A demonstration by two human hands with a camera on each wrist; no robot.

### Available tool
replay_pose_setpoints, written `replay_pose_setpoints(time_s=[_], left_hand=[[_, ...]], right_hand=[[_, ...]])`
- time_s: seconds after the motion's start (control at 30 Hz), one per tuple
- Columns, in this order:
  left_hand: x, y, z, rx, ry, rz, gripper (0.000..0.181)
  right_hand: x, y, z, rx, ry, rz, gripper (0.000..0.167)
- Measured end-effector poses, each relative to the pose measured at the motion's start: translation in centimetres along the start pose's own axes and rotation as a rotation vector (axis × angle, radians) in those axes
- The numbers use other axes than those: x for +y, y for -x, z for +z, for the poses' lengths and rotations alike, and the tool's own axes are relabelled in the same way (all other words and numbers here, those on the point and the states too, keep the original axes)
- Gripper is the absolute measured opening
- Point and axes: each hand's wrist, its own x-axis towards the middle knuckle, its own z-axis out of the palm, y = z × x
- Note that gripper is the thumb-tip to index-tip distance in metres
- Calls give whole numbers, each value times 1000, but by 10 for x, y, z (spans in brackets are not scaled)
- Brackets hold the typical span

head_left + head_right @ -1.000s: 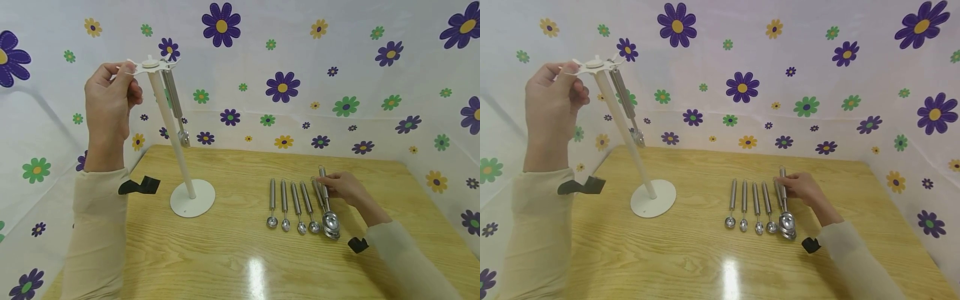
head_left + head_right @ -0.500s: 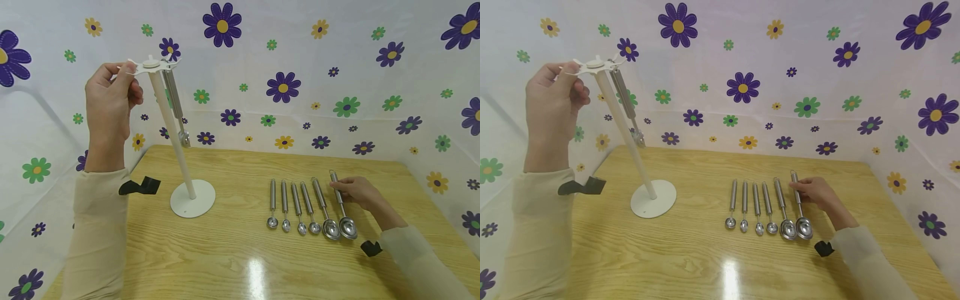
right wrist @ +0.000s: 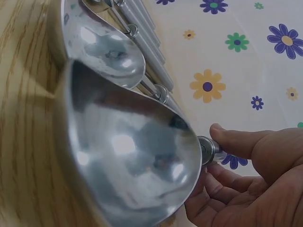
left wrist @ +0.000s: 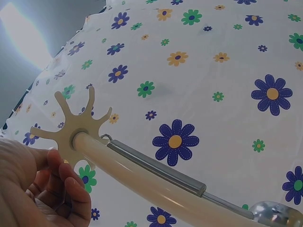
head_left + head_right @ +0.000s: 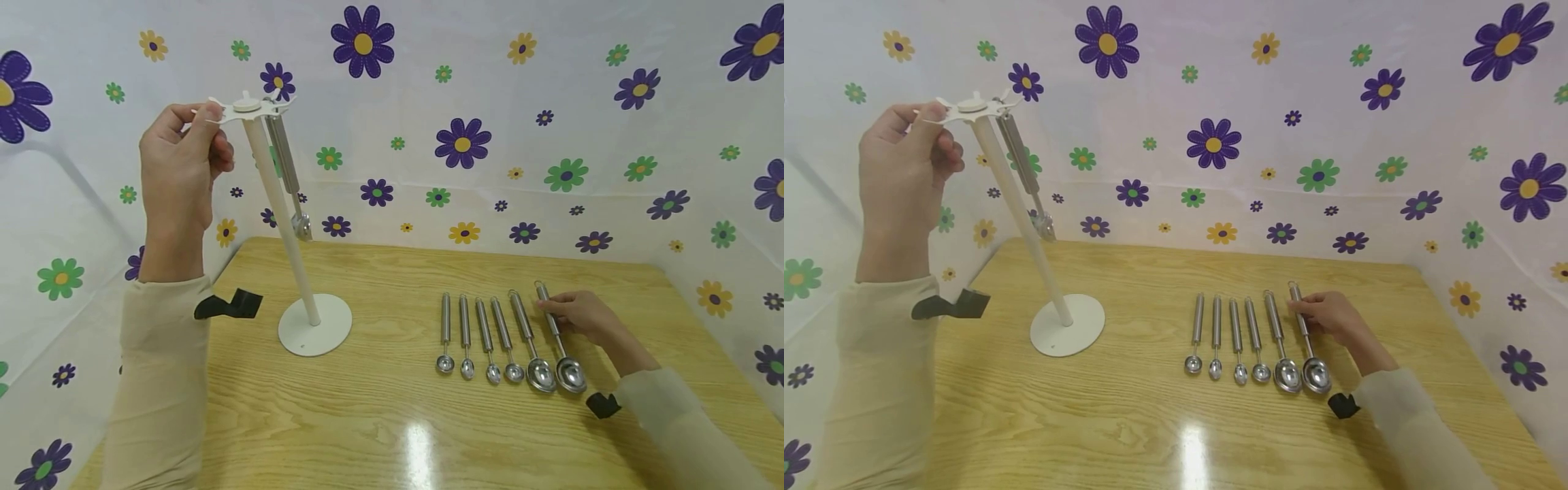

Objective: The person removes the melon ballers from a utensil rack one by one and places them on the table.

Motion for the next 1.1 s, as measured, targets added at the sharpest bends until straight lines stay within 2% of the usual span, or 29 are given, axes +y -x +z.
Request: replay_pose_setpoints(time_s=[0.27, 0.5, 0.67, 0.9, 1.1], left_hand=[[0, 0, 0, 1, -3, -2, 29], [0, 0, 0, 5, -6, -3, 29], [1, 0, 1, 3, 3, -6, 29], [1, 1, 1, 1, -3, -5, 29], [1, 0, 0, 2, -5, -9, 29]], right_hand=[[3, -2, 4, 12, 15, 2, 63], [5, -2, 8, 67, 118, -18, 60], [6, -4, 13, 125, 184, -44, 50], [7, -6, 20, 185, 328, -93, 37], [6, -7, 23, 202, 354, -90, 36]])
